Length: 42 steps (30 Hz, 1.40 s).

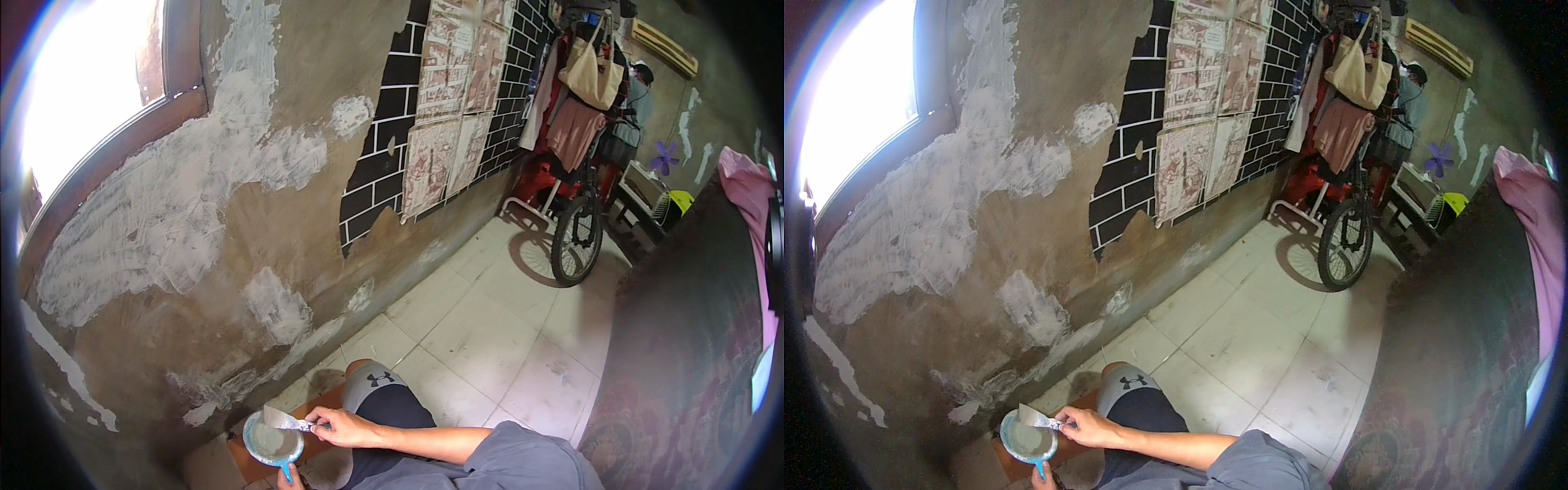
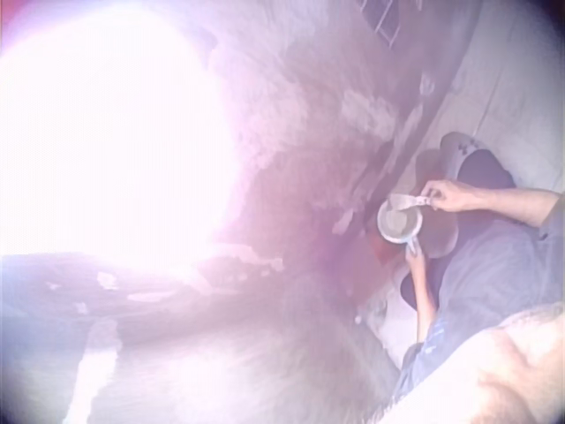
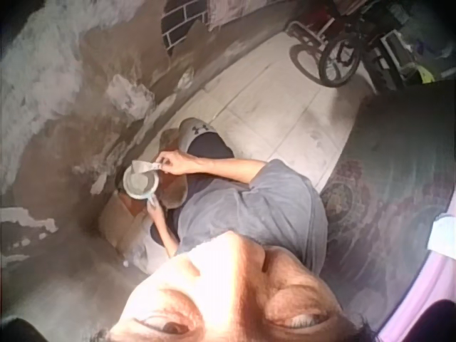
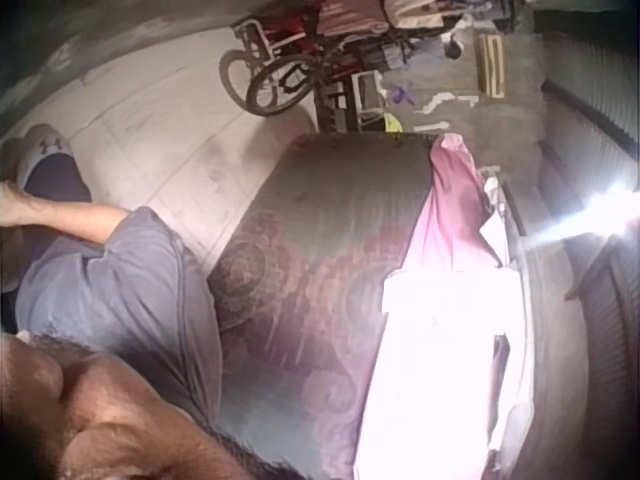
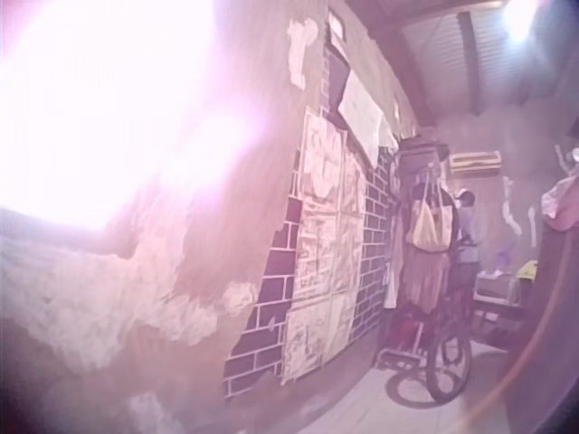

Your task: The person applies putty to a damaged wall using a scraper and a small container of compound.

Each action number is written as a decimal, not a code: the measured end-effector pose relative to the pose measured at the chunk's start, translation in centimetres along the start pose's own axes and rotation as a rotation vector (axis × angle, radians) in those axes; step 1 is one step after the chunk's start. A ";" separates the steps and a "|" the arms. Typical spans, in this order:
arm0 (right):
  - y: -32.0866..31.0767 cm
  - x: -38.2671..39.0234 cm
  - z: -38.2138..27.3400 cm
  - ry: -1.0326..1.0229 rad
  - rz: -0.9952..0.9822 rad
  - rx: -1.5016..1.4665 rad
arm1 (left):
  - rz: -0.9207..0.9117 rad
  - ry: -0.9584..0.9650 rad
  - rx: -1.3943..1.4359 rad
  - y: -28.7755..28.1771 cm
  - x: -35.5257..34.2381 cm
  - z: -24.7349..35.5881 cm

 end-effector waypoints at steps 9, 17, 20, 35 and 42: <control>0.4 -0.6 -0.3 -0.075 0.048 0.004 | 0.009 0.008 0.065 -0.6 0.8 1.7; 0.5 -1.0 -4.0 -0.140 0.005 0.070 | -0.015 0.052 0.091 -1.9 1.2 4.6; 0.3 -0.5 -6.6 -0.192 0.003 0.115 | 0.104 0.207 0.026 -3.1 0.7 3.1; 0.3 0.4 -17.2 -0.342 0.010 0.484 | 0.172 0.099 0.009 -6.4 3.9 11.8; 3.4 -2.1 -17.7 -0.473 -0.001 0.883 | 0.147 0.098 -0.070 -6.1 4.1 13.0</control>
Point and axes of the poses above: each hand's wrist, its own x-axis away from the middle knuckle, its own y-axis out of the palm, z = x × y, the point moved 8 cm from there along -x, towards the middle knuckle, and after that the axes turned 9 degrees about -z, right-handed, at the moved point
